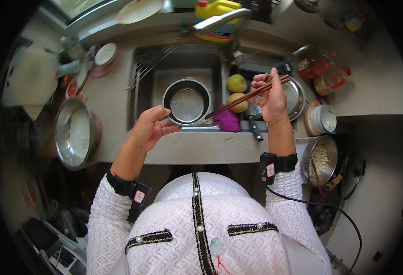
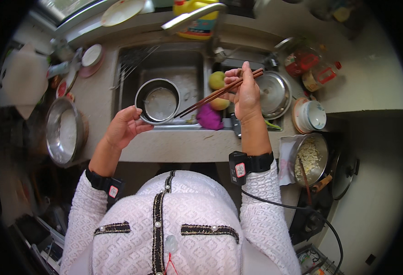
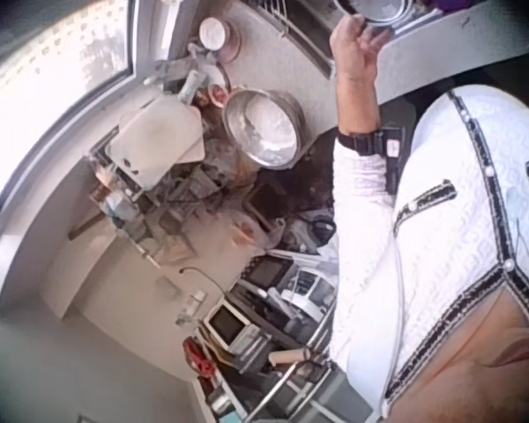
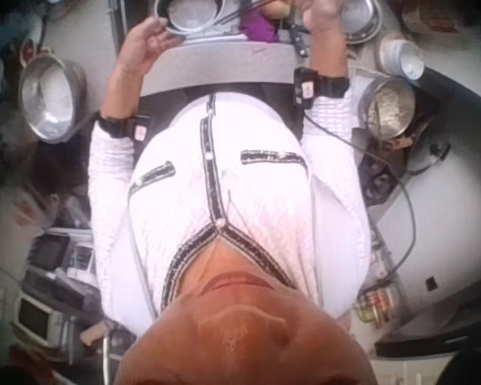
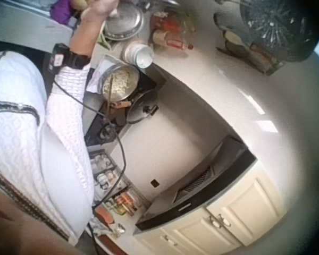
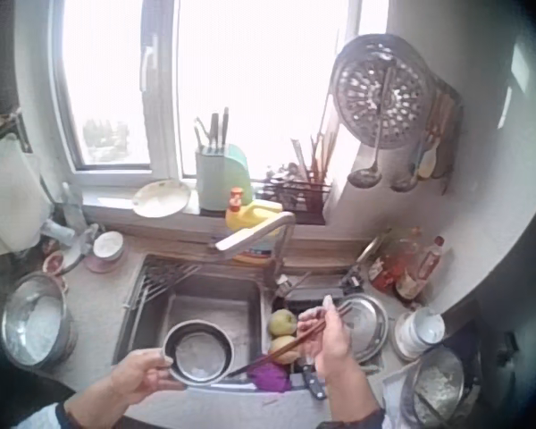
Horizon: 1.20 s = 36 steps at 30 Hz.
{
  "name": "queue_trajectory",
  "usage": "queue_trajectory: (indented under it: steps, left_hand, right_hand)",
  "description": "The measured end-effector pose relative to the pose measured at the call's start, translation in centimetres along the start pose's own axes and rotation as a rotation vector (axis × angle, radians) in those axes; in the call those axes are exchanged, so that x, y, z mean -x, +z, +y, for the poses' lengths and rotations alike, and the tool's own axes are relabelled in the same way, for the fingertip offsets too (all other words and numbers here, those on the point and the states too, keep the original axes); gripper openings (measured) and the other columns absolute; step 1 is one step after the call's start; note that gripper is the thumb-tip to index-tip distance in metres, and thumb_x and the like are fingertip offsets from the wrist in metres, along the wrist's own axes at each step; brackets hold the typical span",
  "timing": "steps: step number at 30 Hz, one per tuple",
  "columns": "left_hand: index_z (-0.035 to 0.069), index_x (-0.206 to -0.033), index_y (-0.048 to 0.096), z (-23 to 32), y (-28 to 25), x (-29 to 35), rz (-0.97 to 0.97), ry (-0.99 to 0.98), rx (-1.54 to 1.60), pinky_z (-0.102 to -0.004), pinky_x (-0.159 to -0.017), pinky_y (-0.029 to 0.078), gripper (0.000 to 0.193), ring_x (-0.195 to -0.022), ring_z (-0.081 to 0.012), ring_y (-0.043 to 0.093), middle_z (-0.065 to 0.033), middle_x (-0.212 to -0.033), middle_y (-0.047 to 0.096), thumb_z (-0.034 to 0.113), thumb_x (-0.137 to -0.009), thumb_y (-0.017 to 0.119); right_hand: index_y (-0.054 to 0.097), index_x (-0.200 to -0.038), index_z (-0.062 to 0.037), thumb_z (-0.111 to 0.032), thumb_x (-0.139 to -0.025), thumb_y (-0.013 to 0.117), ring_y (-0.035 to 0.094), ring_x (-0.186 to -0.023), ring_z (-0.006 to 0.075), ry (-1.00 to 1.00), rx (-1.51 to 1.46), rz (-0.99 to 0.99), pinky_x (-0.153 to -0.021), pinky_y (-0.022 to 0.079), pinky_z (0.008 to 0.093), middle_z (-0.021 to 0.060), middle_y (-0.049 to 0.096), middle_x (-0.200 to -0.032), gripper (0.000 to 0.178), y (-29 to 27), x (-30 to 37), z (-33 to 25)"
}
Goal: The person mixes a white powder in a metal bowl, adds a small packet of ingredient, scoops flour from a bag into the bowl, then fills a small metal cup with water from the sink and pours it into the bowl while stirring with chopsticks.
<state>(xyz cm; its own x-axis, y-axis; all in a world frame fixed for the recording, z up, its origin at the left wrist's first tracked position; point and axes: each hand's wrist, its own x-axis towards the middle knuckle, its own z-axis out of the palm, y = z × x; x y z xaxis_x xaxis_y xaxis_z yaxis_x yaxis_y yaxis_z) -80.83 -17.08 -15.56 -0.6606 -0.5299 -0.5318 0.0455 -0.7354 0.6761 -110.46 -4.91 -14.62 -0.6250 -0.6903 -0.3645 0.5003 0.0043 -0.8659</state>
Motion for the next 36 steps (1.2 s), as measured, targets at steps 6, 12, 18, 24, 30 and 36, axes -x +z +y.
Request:
queue_trajectory:
  steps: [6, 12, 18, 24, 30, 36]
  left_hand:
    - [0.005, -0.087, 0.057, 2.2, -9.3, 9.2, 0.057, 0.083, 0.025, -0.0404, -0.077, 0.059, 0.013, -0.085, -0.0267, 0.067, -0.0112, -0.092, 0.065, 0.017, -0.085, 0.060]
    - [-0.001, -0.093, 0.060, 4.5, -16.1, 17.6, 0.171, 0.186, 0.103, -0.0386, -0.076, 0.059, 0.018, -0.083, -0.0260, 0.067, -0.0136, -0.094, 0.065, 0.015, -0.085, 0.058]
    - [0.000, -0.101, 0.059, 5.7, -22.1, 22.6, 0.305, 0.237, 0.229, -0.0423, -0.081, 0.058, 0.025, -0.087, -0.0299, 0.067, -0.0164, -0.097, 0.065, 0.018, -0.083, 0.062]
    - [-0.001, -0.104, 0.059, 6.6, -26.0, 25.4, 0.421, 0.318, 0.310, -0.0441, -0.082, 0.057, 0.028, -0.090, -0.0326, 0.067, -0.0171, -0.098, 0.066, 0.018, -0.083, 0.062]
    - [0.000, -0.105, 0.058, 8.2, -28.2, 26.4, 0.557, 0.378, 0.338, -0.0428, -0.079, 0.058, 0.029, -0.089, -0.0325, 0.066, -0.0168, -0.099, 0.064, 0.016, -0.081, 0.063]
    - [0.000, -0.105, 0.057, 9.4, -31.5, 25.5, 0.585, 0.364, 0.393, -0.0429, -0.079, 0.059, 0.029, -0.088, -0.0335, 0.066, -0.0171, -0.099, 0.063, 0.015, -0.081, 0.063]
  right_hand:
    - [0.053, -0.088, -0.0054, -0.053, -0.097, 0.040, 0.053, -0.055, 0.0094, -0.091, 0.084, -0.142, -0.053, 0.060, 0.0316, 0.0020, 0.051, -0.069, 0.050, 10.9, 5.9, 6.1]
    - [0.057, -0.092, -0.0022, -0.052, -0.095, 0.041, 0.060, -0.065, 0.0150, -0.062, -0.020, -0.349, -0.065, 0.061, 0.0379, 0.0082, 0.058, -0.074, 0.053, 19.6, 8.9, 10.3]
    - [0.056, -0.092, 0.0005, -0.053, -0.093, 0.045, 0.066, -0.073, 0.0214, 0.049, -0.091, -0.568, -0.072, 0.061, 0.0399, 0.0137, 0.062, -0.079, 0.055, 27.6, 9.1, 12.9]
    - [0.057, -0.095, 0.0027, -0.039, -0.099, 0.045, 0.068, -0.082, 0.0285, 0.170, -0.147, -0.798, -0.073, 0.060, 0.0400, 0.0189, 0.064, -0.086, 0.044, 33.8, 8.7, 15.5]
    - [0.057, -0.105, 0.0056, -0.029, -0.098, 0.048, 0.068, -0.087, 0.0312, 0.358, -0.129, -0.884, -0.077, 0.059, 0.0395, 0.0237, 0.065, -0.097, 0.036, 38.2, 6.4, 17.5]
    - [0.056, -0.108, 0.0060, -0.028, -0.098, 0.048, 0.067, -0.090, 0.0313, 0.416, -0.040, -0.875, -0.079, 0.058, 0.0386, 0.0226, 0.064, -0.100, 0.037, 40.4, 4.4, 19.0]
